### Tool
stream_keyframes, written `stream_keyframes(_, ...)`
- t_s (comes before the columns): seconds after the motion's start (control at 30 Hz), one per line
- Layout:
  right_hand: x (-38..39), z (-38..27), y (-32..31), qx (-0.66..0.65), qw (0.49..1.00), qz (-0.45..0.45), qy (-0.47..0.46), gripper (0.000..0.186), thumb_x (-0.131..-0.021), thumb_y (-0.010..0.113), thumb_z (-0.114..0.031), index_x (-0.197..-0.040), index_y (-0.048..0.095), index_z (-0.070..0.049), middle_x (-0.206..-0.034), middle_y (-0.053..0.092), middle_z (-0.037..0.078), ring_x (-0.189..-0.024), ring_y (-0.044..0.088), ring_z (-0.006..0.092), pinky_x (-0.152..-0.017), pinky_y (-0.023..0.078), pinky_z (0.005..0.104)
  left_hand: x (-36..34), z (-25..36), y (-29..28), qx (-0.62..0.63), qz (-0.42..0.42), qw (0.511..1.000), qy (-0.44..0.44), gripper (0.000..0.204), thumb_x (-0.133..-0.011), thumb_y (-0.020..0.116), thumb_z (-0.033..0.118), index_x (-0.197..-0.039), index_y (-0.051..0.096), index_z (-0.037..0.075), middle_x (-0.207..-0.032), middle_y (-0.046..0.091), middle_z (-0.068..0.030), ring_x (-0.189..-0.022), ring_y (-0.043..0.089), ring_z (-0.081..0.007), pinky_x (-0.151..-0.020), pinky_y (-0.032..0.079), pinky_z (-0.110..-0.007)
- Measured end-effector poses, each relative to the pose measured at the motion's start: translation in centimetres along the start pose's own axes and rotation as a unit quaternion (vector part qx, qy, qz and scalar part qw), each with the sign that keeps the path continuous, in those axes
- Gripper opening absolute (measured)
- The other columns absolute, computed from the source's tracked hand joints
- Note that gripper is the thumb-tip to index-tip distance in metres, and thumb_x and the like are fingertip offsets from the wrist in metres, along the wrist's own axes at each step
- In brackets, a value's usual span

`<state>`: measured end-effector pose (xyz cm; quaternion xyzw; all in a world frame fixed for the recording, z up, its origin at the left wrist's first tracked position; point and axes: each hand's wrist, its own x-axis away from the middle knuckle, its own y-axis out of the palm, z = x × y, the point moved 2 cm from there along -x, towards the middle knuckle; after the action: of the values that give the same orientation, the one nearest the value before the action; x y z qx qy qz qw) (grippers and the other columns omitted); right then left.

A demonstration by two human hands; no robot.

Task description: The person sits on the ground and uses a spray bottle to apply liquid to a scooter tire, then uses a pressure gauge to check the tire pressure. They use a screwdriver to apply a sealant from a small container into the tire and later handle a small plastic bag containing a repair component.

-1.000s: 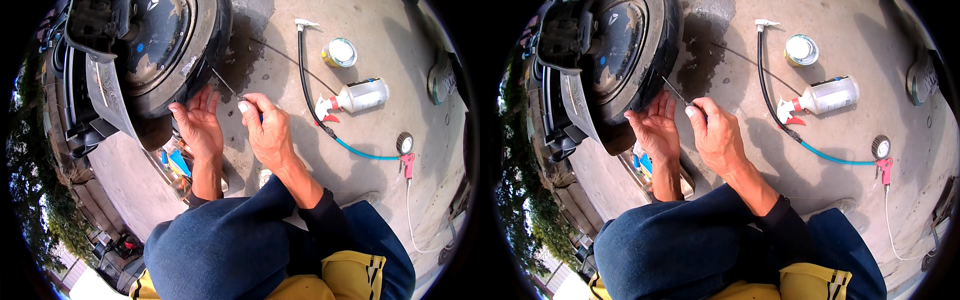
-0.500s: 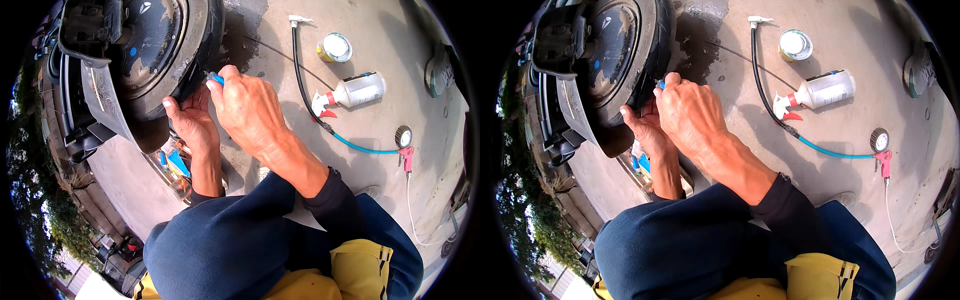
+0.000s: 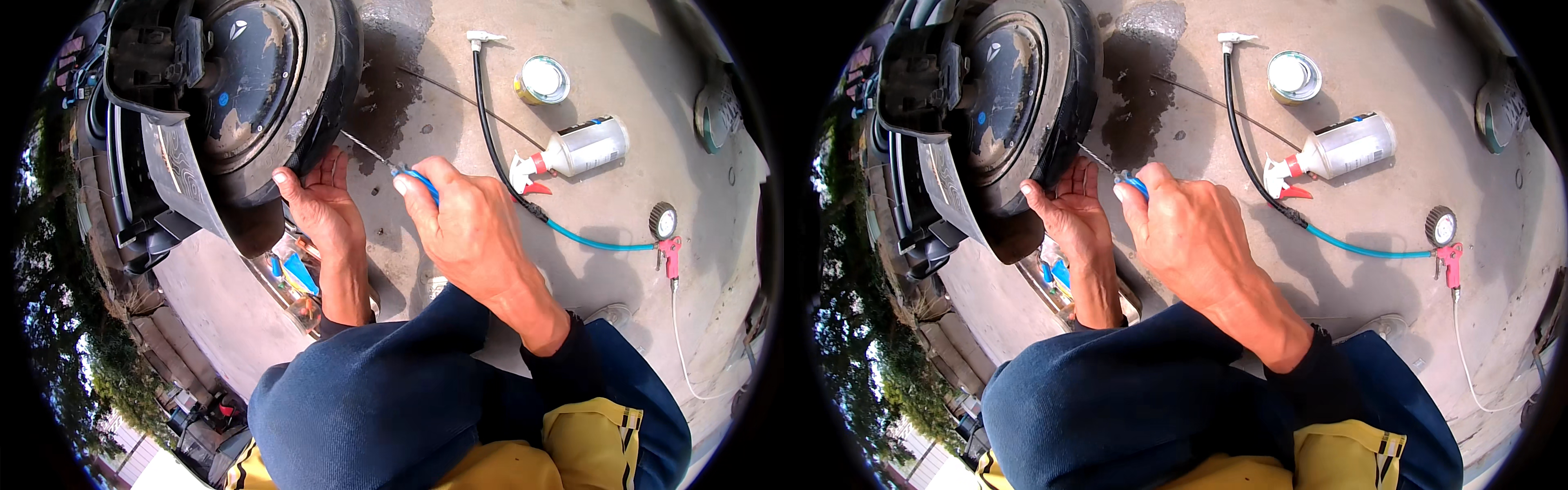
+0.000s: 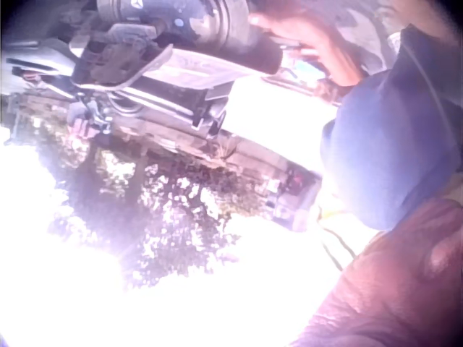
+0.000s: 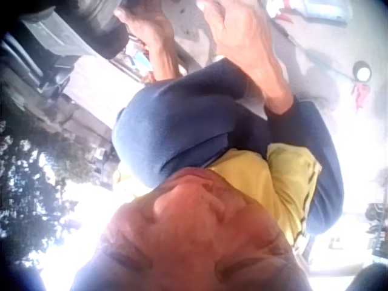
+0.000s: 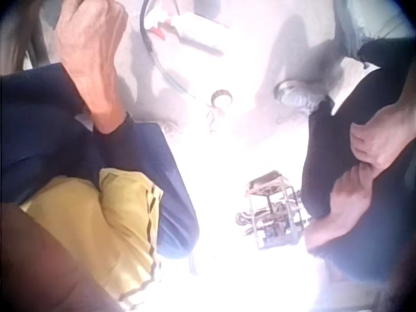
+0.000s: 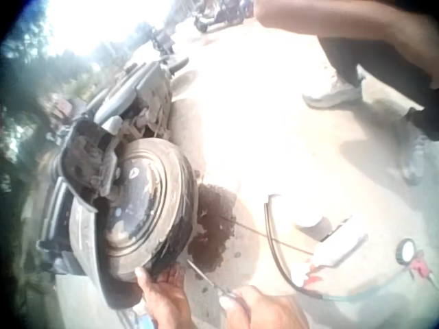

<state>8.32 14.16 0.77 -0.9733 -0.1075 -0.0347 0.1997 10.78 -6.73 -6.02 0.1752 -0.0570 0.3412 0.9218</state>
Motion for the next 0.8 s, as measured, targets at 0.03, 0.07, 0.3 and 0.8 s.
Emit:
stream_keyframes(0.03,1.4,0.6,-1.1,-0.047,0.999,0.011,0.011,0.030,-0.108,0.063,-0.026,-0.098,0.068,0.003,-0.062,0.065,0.021,-0.061,0.068,0.0432,-0.059,0.055,0.0468,0.0,0.5,-0.5,-0.010,-0.008,1.000,0.005,0.075,-0.101,0.061,0.070,-0.142,0.060,0.007,-0.129,0.072,-0.0133,-0.117,0.068,-0.0257,-0.109,0.050,-0.044)
stream_keyframes(0.07,2.2,1.1,-2.0,-0.087,0.995,0.032,0.028,0.032,-0.108,0.063,-0.027,-0.097,0.067,0.003,-0.060,0.064,0.020,-0.059,0.066,0.0450,-0.059,0.056,0.0469,-0.1,0.5,-0.4,-0.016,-0.026,1.000,0.002,0.076,-0.101,0.061,0.070,-0.142,0.060,0.006,-0.130,0.072,-0.0130,-0.119,0.067,-0.0261,-0.111,0.049,-0.044)
stream_keyframes(0.3,0.1,6.2,8.7,-0.490,0.838,-0.045,0.237,0.037,-0.110,0.058,-0.020,-0.140,0.053,0.003,-0.118,0.074,0.010,-0.108,0.066,0.0158,-0.091,0.053,0.0316,0.6,0.5,1.5,-0.082,-0.016,0.996,-0.032,0.085,-0.100,0.054,0.077,-0.145,0.059,0.005,-0.144,0.064,-0.0162,-0.137,0.054,-0.0291,-0.123,0.034,-0.049)
stream_keyframes(0.8,-2.0,2.3,16.4,-0.678,0.691,-0.026,0.247,0.028,-0.110,0.059,-0.008,-0.135,0.058,0.005,-0.117,0.071,0.011,-0.107,0.064,0.0154,-0.101,0.050,0.0314,0.2,1.6,-0.7,-0.085,-0.053,0.995,-0.026,0.064,-0.104,0.066,0.056,-0.135,0.066,0.000,-0.123,0.070,-0.0085,-0.114,0.061,-0.0198,-0.107,0.045,-0.039)
